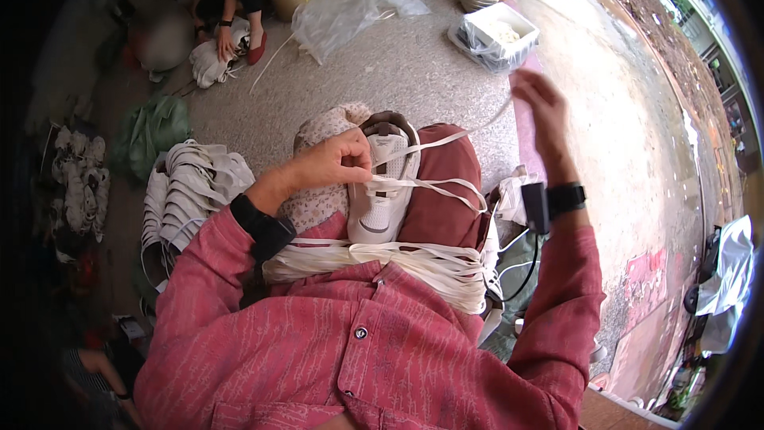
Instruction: Lacing a white sneaker while sitting in a workshop area.
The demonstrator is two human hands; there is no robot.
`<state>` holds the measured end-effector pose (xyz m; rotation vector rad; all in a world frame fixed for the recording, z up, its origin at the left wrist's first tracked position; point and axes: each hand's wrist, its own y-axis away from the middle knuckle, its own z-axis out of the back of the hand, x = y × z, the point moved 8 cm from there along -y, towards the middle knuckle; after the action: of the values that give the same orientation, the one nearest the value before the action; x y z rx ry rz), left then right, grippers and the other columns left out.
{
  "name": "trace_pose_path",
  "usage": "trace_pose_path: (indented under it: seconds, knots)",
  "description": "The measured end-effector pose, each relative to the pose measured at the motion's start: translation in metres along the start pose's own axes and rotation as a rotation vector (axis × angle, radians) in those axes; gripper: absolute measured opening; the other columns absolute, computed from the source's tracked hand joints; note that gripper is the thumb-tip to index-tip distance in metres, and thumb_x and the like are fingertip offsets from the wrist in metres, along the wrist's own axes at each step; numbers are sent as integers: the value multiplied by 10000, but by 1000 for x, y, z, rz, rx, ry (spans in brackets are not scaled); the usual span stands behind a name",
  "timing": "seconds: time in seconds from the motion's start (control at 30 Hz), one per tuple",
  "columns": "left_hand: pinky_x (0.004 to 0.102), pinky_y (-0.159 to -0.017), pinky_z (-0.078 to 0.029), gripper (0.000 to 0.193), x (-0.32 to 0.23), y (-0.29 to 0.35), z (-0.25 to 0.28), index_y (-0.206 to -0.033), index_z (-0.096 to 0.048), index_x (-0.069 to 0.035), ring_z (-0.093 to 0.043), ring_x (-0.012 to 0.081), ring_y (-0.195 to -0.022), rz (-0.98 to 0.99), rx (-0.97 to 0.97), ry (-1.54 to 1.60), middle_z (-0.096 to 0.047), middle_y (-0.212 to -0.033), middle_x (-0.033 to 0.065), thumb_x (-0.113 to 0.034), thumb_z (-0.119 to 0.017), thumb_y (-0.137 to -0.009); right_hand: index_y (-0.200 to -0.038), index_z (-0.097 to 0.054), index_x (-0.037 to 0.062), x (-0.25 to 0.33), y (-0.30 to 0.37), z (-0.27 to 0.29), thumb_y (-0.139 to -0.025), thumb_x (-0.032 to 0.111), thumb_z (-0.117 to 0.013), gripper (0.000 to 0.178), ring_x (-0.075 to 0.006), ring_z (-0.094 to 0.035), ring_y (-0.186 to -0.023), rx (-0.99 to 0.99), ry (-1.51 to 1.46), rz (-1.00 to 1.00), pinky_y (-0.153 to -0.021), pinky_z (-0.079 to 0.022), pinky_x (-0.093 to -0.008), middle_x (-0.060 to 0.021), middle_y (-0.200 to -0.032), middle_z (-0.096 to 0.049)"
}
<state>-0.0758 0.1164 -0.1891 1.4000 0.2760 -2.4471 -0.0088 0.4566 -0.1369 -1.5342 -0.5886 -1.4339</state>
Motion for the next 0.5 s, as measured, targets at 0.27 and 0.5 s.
trace_pose_path:
  seconds: [0.27, 0.5]
  knots:
    - [225, -639, -427, 374, -7, -1, 3, -1095, -566, -57, -488, 84, -718, 138, -122, 152, -510, -956, -12, 17, -643, -737, -1122, -641, 66, 25, 86, -160, -722, 115, -804, 434, -211, -590, -938, 879, 473, 153, -820, -498, -335, -88, -1048, -581]
    - [308, -643, -465, 127, -59, -7, -13, -897, -639, -34, -580, 213, -732, -323, -298, -346, -565, -867, 78, 22, -641, -783, -1033, -592, 42, 15, 89, -170, -623, 145, -856, 498, -264, -604, -900, 901, 520, 243, -790, -506, -353, -99, -1003, -547]
